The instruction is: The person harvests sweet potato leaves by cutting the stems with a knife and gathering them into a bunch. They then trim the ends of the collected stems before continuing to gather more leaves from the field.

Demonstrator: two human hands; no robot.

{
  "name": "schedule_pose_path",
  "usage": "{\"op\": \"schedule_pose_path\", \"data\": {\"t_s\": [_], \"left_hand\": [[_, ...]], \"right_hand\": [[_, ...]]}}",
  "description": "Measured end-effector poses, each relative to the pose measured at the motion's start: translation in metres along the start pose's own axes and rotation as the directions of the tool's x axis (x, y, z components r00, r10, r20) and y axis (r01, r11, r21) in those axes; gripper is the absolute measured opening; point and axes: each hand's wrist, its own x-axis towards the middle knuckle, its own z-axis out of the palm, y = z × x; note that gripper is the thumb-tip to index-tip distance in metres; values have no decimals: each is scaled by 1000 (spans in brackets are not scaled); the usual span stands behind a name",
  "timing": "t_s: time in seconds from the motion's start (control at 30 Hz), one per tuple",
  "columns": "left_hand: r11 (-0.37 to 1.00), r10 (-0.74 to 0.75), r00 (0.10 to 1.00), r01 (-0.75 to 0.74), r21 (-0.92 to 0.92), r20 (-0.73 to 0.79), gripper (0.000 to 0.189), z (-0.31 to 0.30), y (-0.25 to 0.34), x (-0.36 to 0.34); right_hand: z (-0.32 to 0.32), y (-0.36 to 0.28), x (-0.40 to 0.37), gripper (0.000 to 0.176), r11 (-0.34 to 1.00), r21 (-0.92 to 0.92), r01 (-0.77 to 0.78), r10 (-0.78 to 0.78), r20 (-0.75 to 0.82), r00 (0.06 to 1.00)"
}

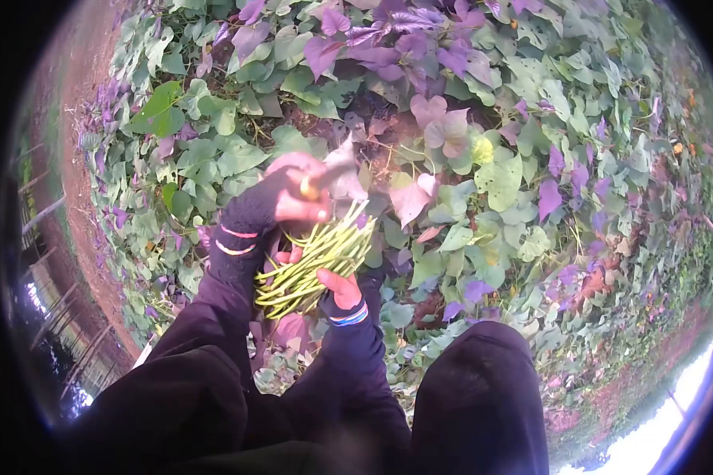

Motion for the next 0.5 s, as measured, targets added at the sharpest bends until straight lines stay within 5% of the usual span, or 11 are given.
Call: {"op": "schedule_pose_path", "data": {"t_s": [0.03, 0.07, 0.13, 0.2, 0.33, 0.37, 0.5], "left_hand": [[962, 227, 942, -178, 205, -247, 17, 7, -17, 30], [857, 467, 777, -280, 432, -422, 19, 10, -35, 64], [694, 579, 581, 17, 720, -572, 19, 0, -46, 124], [513, 690, 510, 158, 844, -514, 28, -24, -33, 167], [552, 241, 855, 268, 790, -459, 32, -86, -64, 229], [447, 484, 776, 180, 876, -406, 29, -92, -62, 209], [522, 671, 609, 17, 853, -423, 27, -108, -78, 111]], "right_hand": [[-11, -3, 3, 44, 998, 20, 55, -54, -18, 998], [-22, -5, 5, 40, 993, 40, 108, -106, -40, 994], [-33, -16, 3, 36, 979, -67, 193, -200, -105, 974], [-44, -24, 1, 35, 964, -194, 182, -220, -197, 955], [-71, -21, 7, 28, 928, -371, 25, -160, -337, 928], [-71, -18, 12, 29, 925, -380, -5, -147, -371, 917], [-62, -1, 55, 25, 987, -162, -20, -53, -429, 902]]}}
